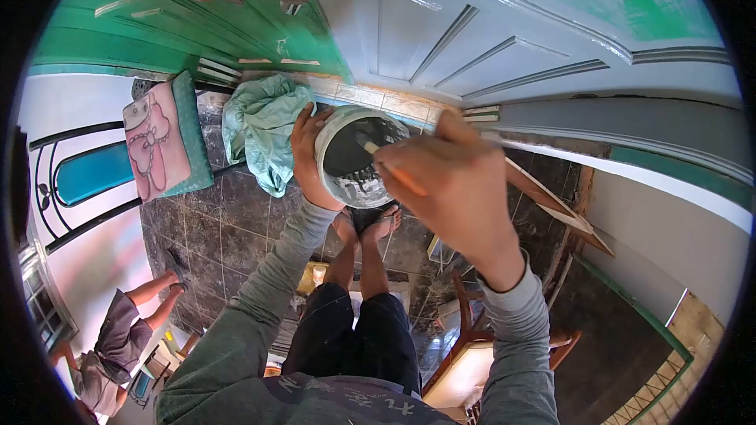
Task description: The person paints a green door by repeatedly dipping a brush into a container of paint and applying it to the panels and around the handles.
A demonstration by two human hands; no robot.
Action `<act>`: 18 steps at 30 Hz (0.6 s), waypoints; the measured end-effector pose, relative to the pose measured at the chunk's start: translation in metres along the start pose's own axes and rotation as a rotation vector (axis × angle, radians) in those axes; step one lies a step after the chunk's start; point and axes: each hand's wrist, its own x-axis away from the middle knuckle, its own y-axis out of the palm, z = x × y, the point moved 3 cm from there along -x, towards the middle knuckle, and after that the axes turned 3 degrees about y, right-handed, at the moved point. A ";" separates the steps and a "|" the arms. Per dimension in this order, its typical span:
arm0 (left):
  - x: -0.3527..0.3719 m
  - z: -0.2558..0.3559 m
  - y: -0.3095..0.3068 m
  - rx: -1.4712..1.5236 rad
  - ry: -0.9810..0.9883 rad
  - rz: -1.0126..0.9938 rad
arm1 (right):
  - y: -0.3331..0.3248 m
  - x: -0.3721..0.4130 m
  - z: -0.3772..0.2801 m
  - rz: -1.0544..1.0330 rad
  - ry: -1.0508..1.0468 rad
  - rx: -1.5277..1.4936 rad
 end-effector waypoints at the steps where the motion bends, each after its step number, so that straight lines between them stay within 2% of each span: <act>1: -0.001 -0.001 -0.001 0.013 0.015 0.014 | 0.010 -0.001 -0.006 -0.040 -0.031 0.052; 2: -0.001 -0.002 -0.001 0.025 0.026 0.028 | 0.016 -0.002 -0.010 -0.085 -0.062 0.102; 5: -0.002 -0.004 -0.010 0.030 0.024 0.039 | 0.014 -0.008 -0.022 -0.159 -0.033 -0.018; 11: -0.003 -0.005 -0.027 0.046 -0.021 0.137 | -0.038 -0.001 -0.031 0.098 0.138 -0.087; 15: -0.004 -0.008 -0.029 0.031 -0.020 0.197 | -0.023 0.026 0.004 0.275 0.596 -0.697; 18: 0.000 -0.009 -0.022 -0.044 -0.079 0.177 | -0.012 0.032 0.033 0.301 0.720 -1.032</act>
